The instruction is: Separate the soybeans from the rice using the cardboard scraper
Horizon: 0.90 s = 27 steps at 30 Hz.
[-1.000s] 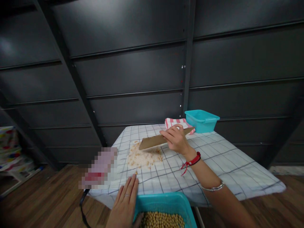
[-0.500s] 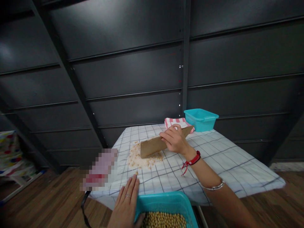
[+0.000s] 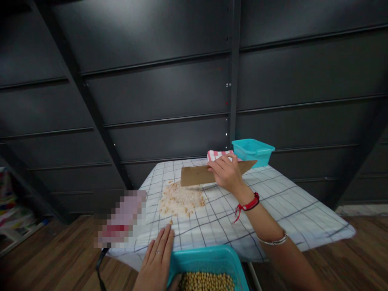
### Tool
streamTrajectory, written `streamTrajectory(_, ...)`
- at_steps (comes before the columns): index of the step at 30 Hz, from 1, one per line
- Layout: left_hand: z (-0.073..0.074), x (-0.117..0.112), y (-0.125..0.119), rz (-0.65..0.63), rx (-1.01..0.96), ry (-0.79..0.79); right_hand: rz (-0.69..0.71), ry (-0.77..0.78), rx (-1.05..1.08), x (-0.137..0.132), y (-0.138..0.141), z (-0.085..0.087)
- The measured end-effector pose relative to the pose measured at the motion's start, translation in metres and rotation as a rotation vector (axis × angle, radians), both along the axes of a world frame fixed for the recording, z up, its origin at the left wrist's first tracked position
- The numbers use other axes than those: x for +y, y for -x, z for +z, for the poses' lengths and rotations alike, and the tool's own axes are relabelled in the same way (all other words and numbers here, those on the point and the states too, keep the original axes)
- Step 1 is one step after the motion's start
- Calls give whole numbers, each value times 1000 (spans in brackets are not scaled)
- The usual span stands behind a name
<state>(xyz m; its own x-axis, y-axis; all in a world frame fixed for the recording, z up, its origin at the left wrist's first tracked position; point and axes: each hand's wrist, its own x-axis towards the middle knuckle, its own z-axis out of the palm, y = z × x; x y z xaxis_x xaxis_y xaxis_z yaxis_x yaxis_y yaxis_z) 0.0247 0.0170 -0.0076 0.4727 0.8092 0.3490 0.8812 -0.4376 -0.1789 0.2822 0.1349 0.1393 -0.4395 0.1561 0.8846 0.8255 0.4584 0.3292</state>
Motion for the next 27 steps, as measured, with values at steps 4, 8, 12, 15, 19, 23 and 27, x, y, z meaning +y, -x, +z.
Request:
streamTrajectory(4,0,-1,-4,85,16,-68,-72,77,-78,-4,-9,7)
streamTrajectory(8,-1,1,1,46,1,-70,-69,191,-251,-14,-18,8)
streamTrajectory(12,-3,4,8,-8,-31,-58,-61,280,-397,-24,-25,8)
streamTrajectory(15,-2,3,11,5,-62,-45,-48,322,-454,-26,-28,8)
streamTrajectory(19,0,-1,11,7,-81,-29,-16,346,-472,-29,-32,4)
streamTrajectory(23,6,-5,9,28,-98,-15,1,355,-457,-39,-38,5)
streamTrajectory(27,9,-7,8,28,-112,10,-27,347,-440,-42,-43,8)
